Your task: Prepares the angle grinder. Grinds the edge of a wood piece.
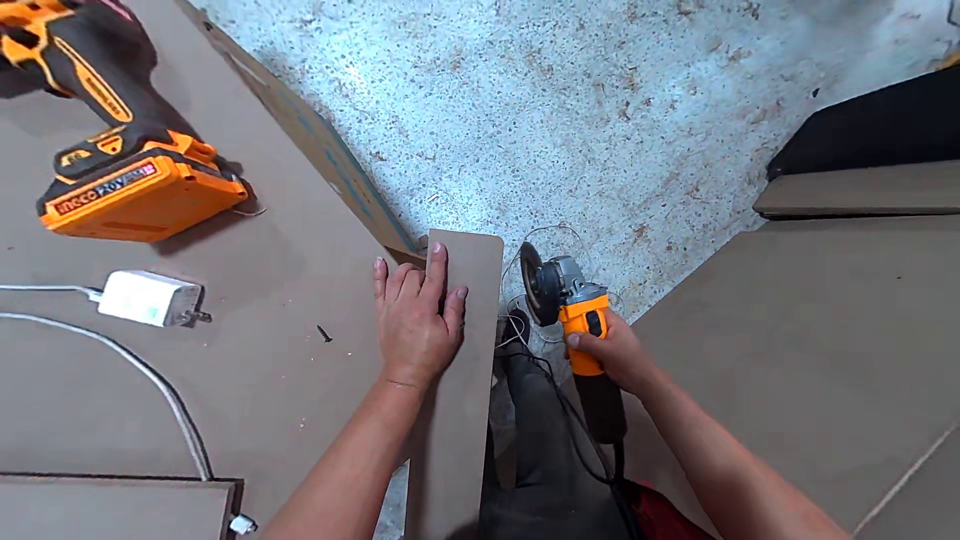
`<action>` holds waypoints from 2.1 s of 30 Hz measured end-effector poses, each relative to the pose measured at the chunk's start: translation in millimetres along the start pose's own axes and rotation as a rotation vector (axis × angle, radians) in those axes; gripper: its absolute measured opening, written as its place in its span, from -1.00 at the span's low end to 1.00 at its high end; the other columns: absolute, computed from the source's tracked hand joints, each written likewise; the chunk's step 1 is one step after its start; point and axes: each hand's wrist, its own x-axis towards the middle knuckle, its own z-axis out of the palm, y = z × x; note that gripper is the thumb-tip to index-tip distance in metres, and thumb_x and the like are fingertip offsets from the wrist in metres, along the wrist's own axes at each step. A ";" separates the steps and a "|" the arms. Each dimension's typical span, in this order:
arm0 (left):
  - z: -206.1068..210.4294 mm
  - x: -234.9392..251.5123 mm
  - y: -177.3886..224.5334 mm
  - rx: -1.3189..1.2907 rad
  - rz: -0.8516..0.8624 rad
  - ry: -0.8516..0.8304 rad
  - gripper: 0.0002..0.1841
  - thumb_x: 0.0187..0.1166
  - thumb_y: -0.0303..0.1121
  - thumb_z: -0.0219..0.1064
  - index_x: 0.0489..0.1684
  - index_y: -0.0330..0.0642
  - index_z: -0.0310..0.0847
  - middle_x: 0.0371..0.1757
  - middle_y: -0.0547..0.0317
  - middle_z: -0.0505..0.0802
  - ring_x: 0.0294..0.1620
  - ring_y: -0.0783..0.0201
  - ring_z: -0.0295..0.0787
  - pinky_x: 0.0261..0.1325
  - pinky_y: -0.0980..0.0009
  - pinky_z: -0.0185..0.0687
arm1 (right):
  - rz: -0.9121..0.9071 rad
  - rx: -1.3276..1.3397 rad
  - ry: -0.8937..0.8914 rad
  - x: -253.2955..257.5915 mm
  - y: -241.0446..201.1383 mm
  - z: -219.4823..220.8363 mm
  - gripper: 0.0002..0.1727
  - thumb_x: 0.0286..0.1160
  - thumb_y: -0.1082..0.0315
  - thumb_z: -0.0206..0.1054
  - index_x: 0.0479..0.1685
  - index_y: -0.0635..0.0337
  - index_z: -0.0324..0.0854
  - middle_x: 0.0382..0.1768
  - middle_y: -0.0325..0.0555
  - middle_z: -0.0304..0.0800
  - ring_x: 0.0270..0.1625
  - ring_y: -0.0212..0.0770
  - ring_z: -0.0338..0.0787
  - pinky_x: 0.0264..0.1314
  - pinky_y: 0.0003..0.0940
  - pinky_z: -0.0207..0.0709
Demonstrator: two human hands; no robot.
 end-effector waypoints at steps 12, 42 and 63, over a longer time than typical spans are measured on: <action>0.1 -1.2 -0.1 0.013 0.004 0.019 -0.35 0.80 0.09 -0.09 0.83 0.05 0.27 0.05 -0.05 0.83 0.43 -0.06 0.63 0.87 -0.25 -0.33 | -0.030 0.150 0.012 3.2 11.0 38.2 -0.29 0.21 0.13 0.62 0.37 0.18 0.45 -0.16 0.09 0.87 -0.21 -0.02 0.92 -0.13 -0.10 0.85; 2.2 -1.0 -1.6 0.018 0.011 0.026 -0.38 0.79 0.05 -0.03 0.81 0.06 0.30 0.11 -0.04 0.83 0.47 -0.03 0.61 0.87 -0.24 -0.31 | -0.055 -0.138 -0.075 21.1 -20.1 2.8 -0.32 0.16 0.06 0.61 0.33 0.09 0.53 -0.17 -0.04 0.90 -0.21 -0.10 0.93 -0.12 -0.11 0.85; 1.4 -0.3 -1.1 -0.005 -0.005 0.018 -0.38 0.79 0.08 -0.05 0.79 0.05 0.34 0.11 -0.02 0.84 0.43 0.01 0.65 0.86 -0.27 -0.28 | 0.026 -0.440 -0.399 77.2 -99.5 -63.3 -0.37 0.18 0.15 0.58 0.32 0.09 0.55 -0.16 -0.05 0.90 -0.24 -0.14 0.92 -0.14 -0.22 0.85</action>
